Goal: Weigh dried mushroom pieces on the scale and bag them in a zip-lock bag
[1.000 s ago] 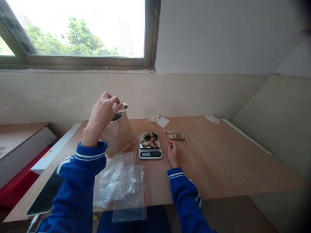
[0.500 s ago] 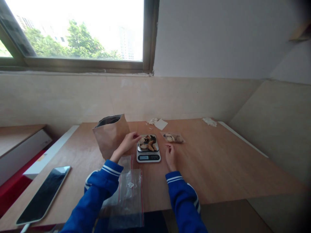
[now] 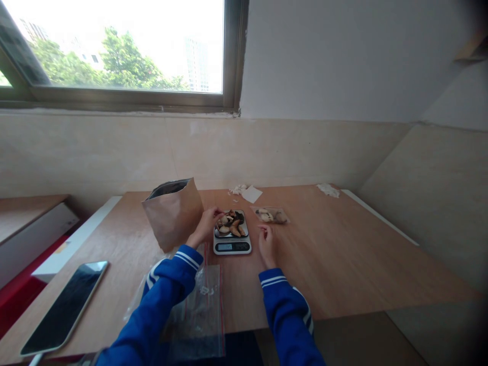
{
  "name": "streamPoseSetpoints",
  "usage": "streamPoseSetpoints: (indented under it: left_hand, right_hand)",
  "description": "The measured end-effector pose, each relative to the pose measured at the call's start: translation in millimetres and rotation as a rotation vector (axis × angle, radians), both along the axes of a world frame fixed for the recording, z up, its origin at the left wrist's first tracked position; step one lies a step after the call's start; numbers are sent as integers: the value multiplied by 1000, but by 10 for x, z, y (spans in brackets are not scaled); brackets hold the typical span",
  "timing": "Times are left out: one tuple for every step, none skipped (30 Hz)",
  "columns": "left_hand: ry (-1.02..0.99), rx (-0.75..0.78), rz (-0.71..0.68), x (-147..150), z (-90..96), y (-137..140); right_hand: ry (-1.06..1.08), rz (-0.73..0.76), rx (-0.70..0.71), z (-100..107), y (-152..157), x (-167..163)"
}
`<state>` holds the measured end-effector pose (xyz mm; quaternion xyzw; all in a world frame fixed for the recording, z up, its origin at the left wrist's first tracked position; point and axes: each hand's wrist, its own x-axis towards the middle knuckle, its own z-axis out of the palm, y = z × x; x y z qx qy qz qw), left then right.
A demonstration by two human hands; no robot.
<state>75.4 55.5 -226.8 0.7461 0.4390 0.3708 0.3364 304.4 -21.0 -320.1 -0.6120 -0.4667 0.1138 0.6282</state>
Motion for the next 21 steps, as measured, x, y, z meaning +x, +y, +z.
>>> streamPoseSetpoints:
  left_hand:
    - [-2, 1, 3, 9, -31, 8]
    - [-4, 1, 6, 14, -56, 12]
    - [-4, 3, 8, 16, -75, 11]
    - [-3, 5, 12, 15, -87, 6]
    - [-2, 10, 17, 10, -92, -3]
    - [-1, 17, 22, 2, -91, -13]
    - [1, 26, 28, -7, -84, -23]
    - [4, 35, 34, -16, -74, -34]
    - [5, 42, 41, -24, -60, -45]
    - [5, 47, 48, -31, -45, -56]
    - [6, 51, 54, -36, -27, -68]
    - [7, 55, 59, -39, -6, -84]
    - [9, 62, 62, -40, 21, -104]
    - [13, 73, 65, -41, 57, -131]
    - [21, 91, 66, -42, 104, -165]
    - [32, 116, 64, -43, 166, -207]
    - [47, 148, 58, -47, 243, -258]
    - [63, 187, 49, -53, 338, -318]
    - [77, 231, 32, -61, 449, -383]
    - [83, 278, 18, -73, 574, -454]
    - [78, 330, 16, -89, 710, -527]
  right_hand:
    - [6, 4, -4, 5, -4, -2]
    - [8, 7, -6, 15, -10, -7]
    - [1, 14, -6, 33, -18, -15]
    - [-18, 31, -3, 56, -28, -26]
    - [-49, 57, 2, 83, -39, -41]
    - [-90, 91, 10, 112, -48, -58]
    - [-134, 133, 16, 140, -53, -76]
    - [-174, 174, 21, 163, -53, -94]
    - [-206, 211, 21, 181, -45, -111]
    - [-225, 235, 21, 192, -27, -125]
    - [-233, 249, 23, 197, 3, -135]
    - [-234, 251, 27, 198, 43, -142]
    - [-233, 249, 32, 195, 95, -144]
    - [-231, 249, 38, 191, 156, -145]
    - [-227, 253, 42, 188, 223, -143]
    - [-219, 260, 42, 186, 294, -140]
    - [-208, 270, 36, 185, 364, -136]
    - [-195, 279, 28, 185, 430, -133]
    - [-185, 288, 18, 185, 490, -130]
    - [-181, 291, 9, 183, 542, -126]
    - [-183, 292, 1, 178, 584, -122]
